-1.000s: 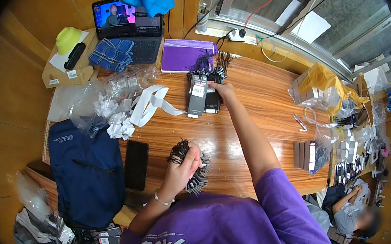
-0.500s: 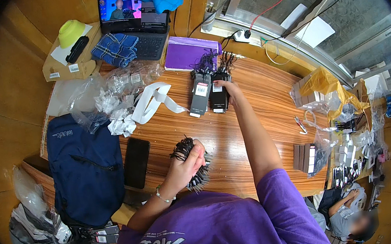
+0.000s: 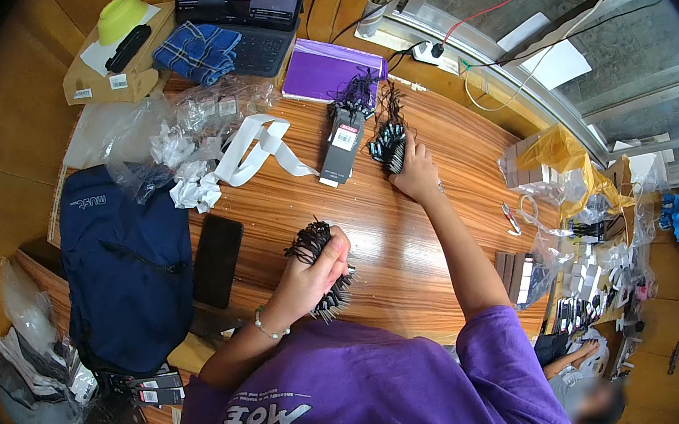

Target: The person organizes small electronic components and packaging on a cluttered wooden table. They handle boxes, plastic bags, and bundles of black cables, stacking and arranging them into neat piles.

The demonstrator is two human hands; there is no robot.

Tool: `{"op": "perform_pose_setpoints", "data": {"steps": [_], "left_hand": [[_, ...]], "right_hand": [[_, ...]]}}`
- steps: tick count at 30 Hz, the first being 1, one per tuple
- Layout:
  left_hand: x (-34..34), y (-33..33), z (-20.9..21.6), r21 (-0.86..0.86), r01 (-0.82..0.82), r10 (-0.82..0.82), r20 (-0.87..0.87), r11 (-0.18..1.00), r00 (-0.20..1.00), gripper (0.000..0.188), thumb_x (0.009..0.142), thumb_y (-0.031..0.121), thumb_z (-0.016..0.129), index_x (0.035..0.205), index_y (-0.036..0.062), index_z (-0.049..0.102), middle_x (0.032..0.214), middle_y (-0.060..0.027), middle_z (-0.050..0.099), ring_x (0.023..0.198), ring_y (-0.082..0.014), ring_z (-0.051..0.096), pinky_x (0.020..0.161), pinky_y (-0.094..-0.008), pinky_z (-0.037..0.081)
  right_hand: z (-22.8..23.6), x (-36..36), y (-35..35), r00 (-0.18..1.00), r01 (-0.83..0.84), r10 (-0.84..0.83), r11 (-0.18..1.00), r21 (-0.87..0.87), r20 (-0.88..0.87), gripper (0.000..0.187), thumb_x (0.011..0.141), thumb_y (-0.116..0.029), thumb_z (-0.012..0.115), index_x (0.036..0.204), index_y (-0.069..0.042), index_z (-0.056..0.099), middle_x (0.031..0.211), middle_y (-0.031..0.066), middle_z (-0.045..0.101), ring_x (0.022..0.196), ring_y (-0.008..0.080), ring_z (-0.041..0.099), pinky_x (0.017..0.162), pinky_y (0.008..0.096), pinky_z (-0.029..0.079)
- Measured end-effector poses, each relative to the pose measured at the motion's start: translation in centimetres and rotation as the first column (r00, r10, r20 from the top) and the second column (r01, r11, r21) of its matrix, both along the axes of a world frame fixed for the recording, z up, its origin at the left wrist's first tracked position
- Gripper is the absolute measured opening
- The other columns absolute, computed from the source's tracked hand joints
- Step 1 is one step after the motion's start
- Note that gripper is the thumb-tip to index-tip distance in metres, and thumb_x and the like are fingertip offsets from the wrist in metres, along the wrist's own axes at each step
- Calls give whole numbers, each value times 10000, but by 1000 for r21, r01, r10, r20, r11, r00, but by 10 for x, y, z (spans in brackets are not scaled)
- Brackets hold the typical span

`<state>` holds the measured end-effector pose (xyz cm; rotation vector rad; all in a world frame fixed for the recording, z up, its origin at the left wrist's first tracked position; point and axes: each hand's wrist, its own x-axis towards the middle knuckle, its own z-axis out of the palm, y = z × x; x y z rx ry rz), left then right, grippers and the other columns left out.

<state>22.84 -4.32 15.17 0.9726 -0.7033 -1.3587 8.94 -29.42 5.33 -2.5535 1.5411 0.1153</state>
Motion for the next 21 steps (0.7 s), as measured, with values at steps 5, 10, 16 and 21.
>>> {"op": "perform_pose_setpoints", "data": {"steps": [5, 10, 16, 21], "left_hand": [[0, 3, -1, 14, -1, 1, 6, 1000, 1000, 301, 968, 234, 336, 724, 77, 414, 453, 55, 287, 379, -39, 282, 574, -224, 408], [-2, 4, -2, 0, -7, 7, 15, 1000, 1000, 300, 968, 233, 337, 721, 79, 412, 452, 57, 286, 381, -37, 285, 579, -223, 413], [-5, 4, -2, 8, 14, -14, 28, 1000, 1000, 304, 968, 243, 339, 720, 80, 409, 454, 56, 286, 379, -38, 280, 579, -221, 420], [-6, 2, -2, 18, -1, 1, 9, 1000, 1000, 307, 969, 245, 337, 720, 81, 411, 456, 56, 289, 375, -38, 272, 575, -219, 422]], "right_hand": [[6, -3, 1, 995, -97, 97, 994, -39, -17, 920, 660, -408, 696, 1369, -113, 189, 1089, 186, 454, 1018, 346, 489, 778, 422, 472], [0, -4, 2, 992, -121, 117, 985, -121, -39, 885, 658, -450, 692, 1349, -125, 244, 1094, 173, 458, 1027, 343, 480, 780, 425, 471], [13, -2, 6, 992, -128, 128, 992, 0, 14, 803, 635, -418, 724, 1281, -132, 341, 1099, 161, 456, 1037, 342, 481, 786, 439, 469], [5, -9, -14, 985, -148, 144, 988, 37, 90, 746, 613, -386, 746, 1233, -161, 397, 1095, 186, 495, 1007, 349, 522, 789, 434, 466]]}}
